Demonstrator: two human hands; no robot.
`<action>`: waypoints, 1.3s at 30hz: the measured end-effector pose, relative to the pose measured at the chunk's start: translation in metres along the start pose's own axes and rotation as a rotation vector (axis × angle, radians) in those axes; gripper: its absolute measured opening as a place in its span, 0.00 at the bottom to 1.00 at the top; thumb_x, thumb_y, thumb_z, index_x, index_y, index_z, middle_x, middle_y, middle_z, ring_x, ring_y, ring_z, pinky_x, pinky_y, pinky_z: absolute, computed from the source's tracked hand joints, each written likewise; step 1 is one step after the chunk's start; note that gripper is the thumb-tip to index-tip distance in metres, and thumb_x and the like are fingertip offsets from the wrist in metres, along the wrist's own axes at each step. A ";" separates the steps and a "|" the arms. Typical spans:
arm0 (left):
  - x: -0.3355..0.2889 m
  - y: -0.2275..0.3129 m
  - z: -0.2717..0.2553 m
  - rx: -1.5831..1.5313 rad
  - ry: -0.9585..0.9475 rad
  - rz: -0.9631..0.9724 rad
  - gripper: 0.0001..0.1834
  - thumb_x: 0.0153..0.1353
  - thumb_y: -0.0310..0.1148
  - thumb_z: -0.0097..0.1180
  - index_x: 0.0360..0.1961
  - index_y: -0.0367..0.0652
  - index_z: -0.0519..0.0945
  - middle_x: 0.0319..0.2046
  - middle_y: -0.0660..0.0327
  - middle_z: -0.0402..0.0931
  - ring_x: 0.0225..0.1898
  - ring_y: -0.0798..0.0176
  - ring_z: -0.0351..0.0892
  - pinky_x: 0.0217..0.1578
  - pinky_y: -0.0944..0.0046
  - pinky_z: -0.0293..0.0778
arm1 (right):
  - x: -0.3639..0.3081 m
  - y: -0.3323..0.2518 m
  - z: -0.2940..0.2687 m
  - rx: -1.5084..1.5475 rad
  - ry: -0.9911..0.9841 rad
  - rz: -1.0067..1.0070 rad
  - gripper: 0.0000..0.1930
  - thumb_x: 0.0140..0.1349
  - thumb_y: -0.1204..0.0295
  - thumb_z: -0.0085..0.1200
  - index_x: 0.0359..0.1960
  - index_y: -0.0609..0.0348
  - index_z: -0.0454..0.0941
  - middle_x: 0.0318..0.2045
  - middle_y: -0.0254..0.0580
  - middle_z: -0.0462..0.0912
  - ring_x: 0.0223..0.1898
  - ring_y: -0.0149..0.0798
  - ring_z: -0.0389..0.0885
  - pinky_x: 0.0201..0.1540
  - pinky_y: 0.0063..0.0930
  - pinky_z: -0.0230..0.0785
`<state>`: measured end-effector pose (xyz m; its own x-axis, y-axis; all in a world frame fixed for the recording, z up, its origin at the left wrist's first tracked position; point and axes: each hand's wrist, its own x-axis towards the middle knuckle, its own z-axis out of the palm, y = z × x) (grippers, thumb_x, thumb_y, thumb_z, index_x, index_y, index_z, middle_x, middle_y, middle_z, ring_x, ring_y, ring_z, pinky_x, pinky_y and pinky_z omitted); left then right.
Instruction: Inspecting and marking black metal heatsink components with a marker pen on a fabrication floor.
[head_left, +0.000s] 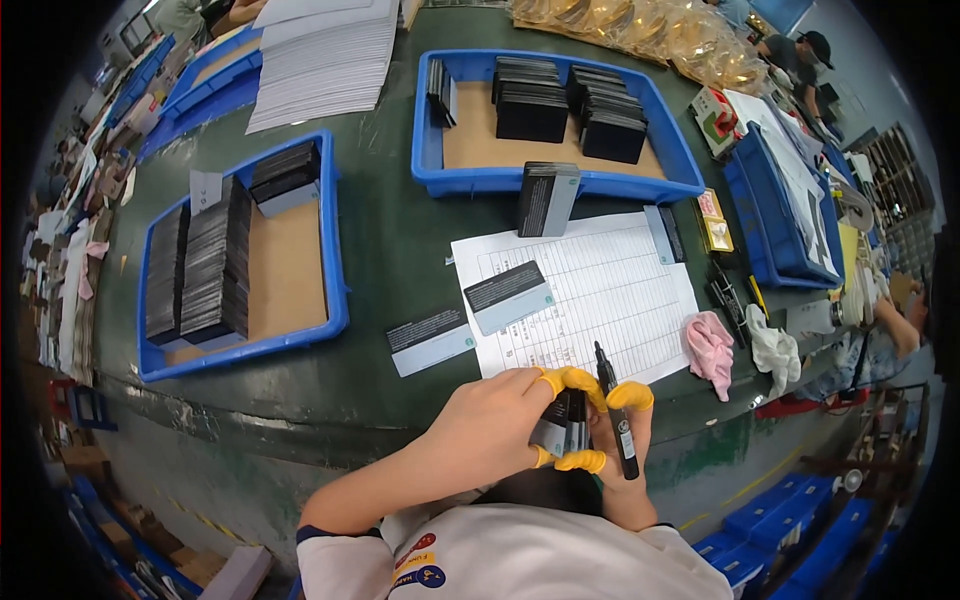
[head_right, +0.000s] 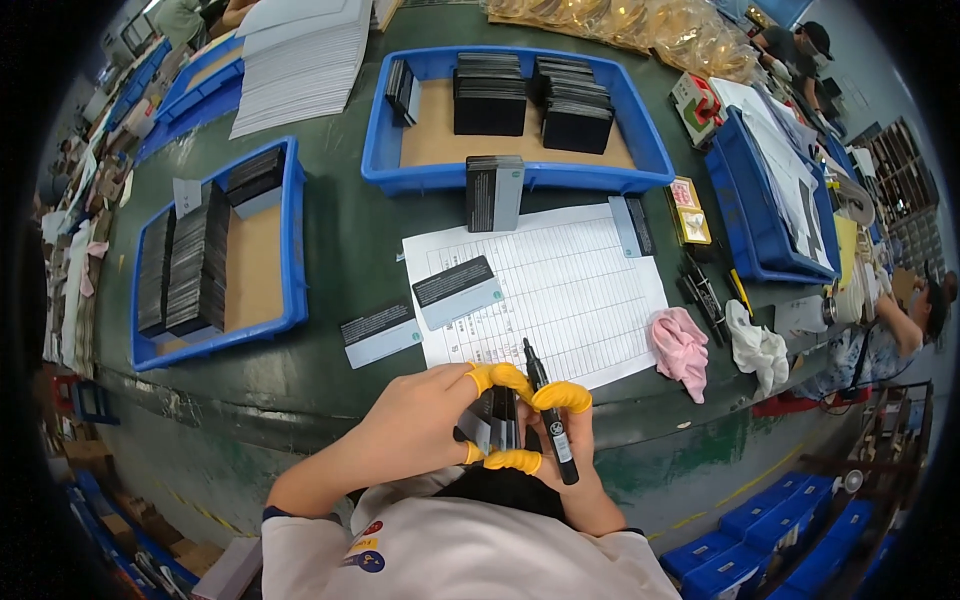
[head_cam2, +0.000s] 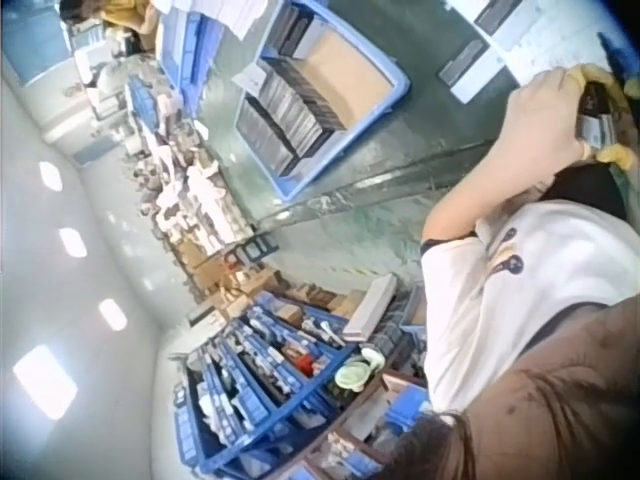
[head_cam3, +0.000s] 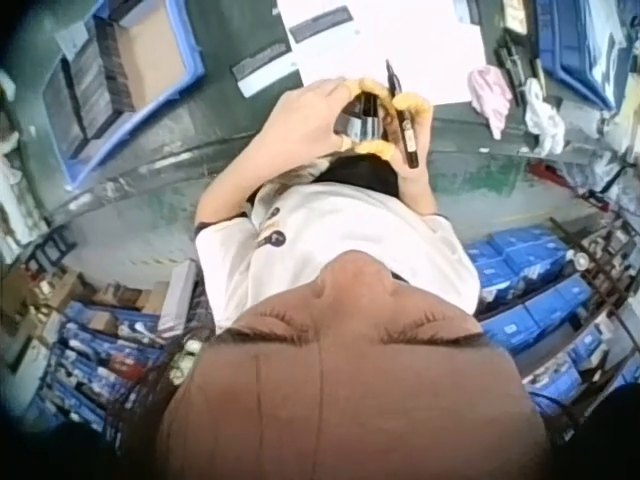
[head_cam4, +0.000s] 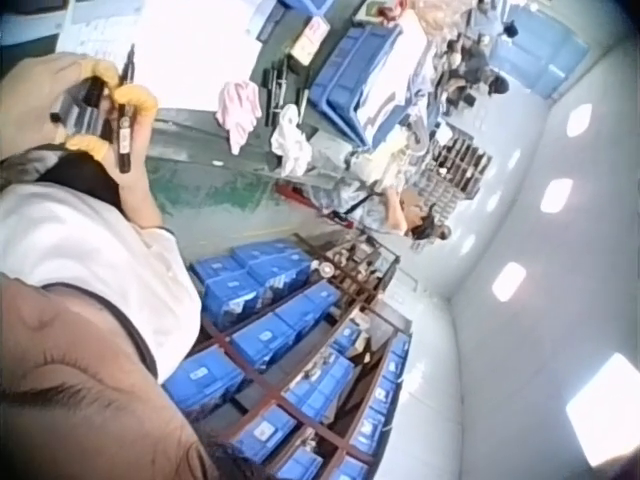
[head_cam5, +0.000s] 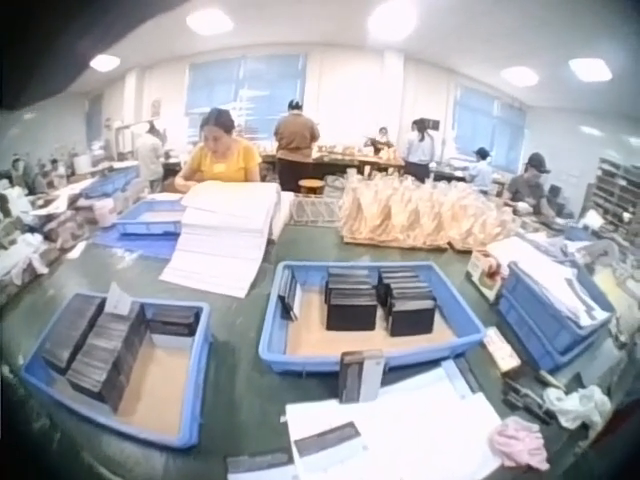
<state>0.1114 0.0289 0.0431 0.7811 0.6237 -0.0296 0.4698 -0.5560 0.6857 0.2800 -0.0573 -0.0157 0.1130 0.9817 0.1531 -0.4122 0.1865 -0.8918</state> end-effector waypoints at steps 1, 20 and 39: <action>-0.002 -0.003 0.004 -0.062 0.043 -0.003 0.26 0.39 0.30 0.66 0.43 0.35 0.75 0.36 0.55 0.75 0.39 0.53 0.78 0.36 0.60 0.76 | -0.001 0.000 0.001 0.006 0.009 -0.010 0.35 0.41 0.78 0.72 0.50 0.54 0.63 0.36 0.43 0.75 0.27 0.30 0.76 0.34 0.25 0.75; -0.011 -0.022 0.015 -0.286 0.208 0.066 0.33 0.36 0.33 0.72 0.44 0.32 0.72 0.44 0.46 0.75 0.48 0.42 0.76 0.47 0.57 0.75 | 0.010 -0.002 0.021 -0.175 -0.206 -0.011 0.35 0.45 0.76 0.71 0.53 0.53 0.62 0.31 0.34 0.72 0.30 0.26 0.71 0.34 0.20 0.67; -0.013 -0.024 0.010 -0.492 0.118 0.044 0.32 0.42 0.33 0.71 0.50 0.38 0.72 0.41 0.55 0.77 0.46 0.51 0.77 0.48 0.60 0.73 | 0.016 -0.002 0.014 -0.346 -0.249 -0.042 0.33 0.42 0.73 0.73 0.49 0.57 0.66 0.33 0.37 0.75 0.34 0.28 0.75 0.38 0.22 0.69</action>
<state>0.0942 0.0289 0.0202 0.7304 0.6794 0.0701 0.1659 -0.2761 0.9467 0.2696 -0.0418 -0.0057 -0.1164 0.9604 0.2530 -0.0791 0.2450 -0.9663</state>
